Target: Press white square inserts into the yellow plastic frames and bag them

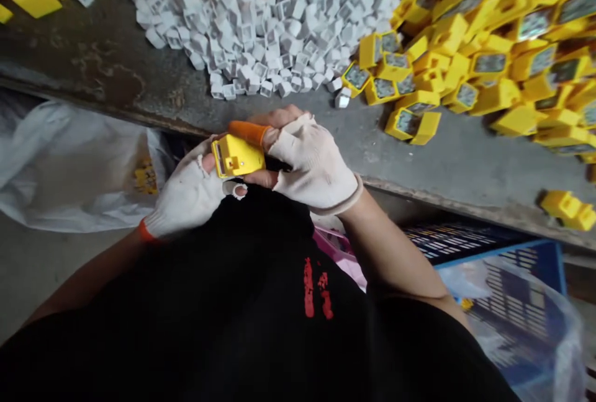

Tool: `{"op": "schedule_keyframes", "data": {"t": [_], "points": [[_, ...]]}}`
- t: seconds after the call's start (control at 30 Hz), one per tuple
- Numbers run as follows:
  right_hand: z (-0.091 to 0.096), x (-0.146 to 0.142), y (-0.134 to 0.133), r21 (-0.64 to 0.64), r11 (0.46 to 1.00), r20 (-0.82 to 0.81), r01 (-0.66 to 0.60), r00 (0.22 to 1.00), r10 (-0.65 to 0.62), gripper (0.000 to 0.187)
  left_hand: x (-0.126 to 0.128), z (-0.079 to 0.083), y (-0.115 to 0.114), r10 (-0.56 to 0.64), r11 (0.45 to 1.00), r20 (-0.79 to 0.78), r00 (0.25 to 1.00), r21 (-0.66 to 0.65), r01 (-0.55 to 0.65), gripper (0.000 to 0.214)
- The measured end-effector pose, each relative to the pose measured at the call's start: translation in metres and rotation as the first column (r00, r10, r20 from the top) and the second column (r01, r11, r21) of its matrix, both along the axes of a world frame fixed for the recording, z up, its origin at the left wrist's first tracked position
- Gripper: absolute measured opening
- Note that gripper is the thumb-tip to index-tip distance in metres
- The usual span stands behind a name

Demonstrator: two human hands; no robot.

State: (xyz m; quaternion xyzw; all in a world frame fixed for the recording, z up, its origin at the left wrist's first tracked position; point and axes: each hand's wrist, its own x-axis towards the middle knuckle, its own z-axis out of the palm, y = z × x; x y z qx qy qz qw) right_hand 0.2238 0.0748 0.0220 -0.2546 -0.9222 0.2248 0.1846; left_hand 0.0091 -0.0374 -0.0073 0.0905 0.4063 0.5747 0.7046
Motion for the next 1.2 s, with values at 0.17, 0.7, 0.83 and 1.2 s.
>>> {"op": "schedule_keyframes", "data": {"t": [0.17, 0.7, 0.83, 1.2], "points": [[-0.008, -0.003, 0.006, 0.041, 0.999, -0.023, -0.016, 1.0, 0.017, 0.051, -0.004, -0.001, 0.002, 0.003, 0.998, 0.027, 1.0, -0.057, -0.002, 0.042], [-0.023, -0.008, 0.015, 0.226, 0.961, -0.203, -0.156, 0.958, 0.203, 0.047, -0.007, -0.023, -0.006, -0.03, 0.992, -0.148, 0.988, 0.12, 0.048, 0.053], [-0.025, -0.017, -0.005, 0.304, 0.95, -0.145, -0.067, 0.983, 0.116, 0.039, -0.016, -0.019, -0.009, -0.025, 0.978, -0.375, 0.927, 0.184, 0.101, 0.062], [-0.04, -0.044, 0.009, -0.549, 0.819, -0.426, -0.17, 0.899, -0.099, 0.062, -0.036, -0.001, -0.011, 0.286, 0.867, -0.884, 0.37, 0.403, 0.292, 0.044]]}}
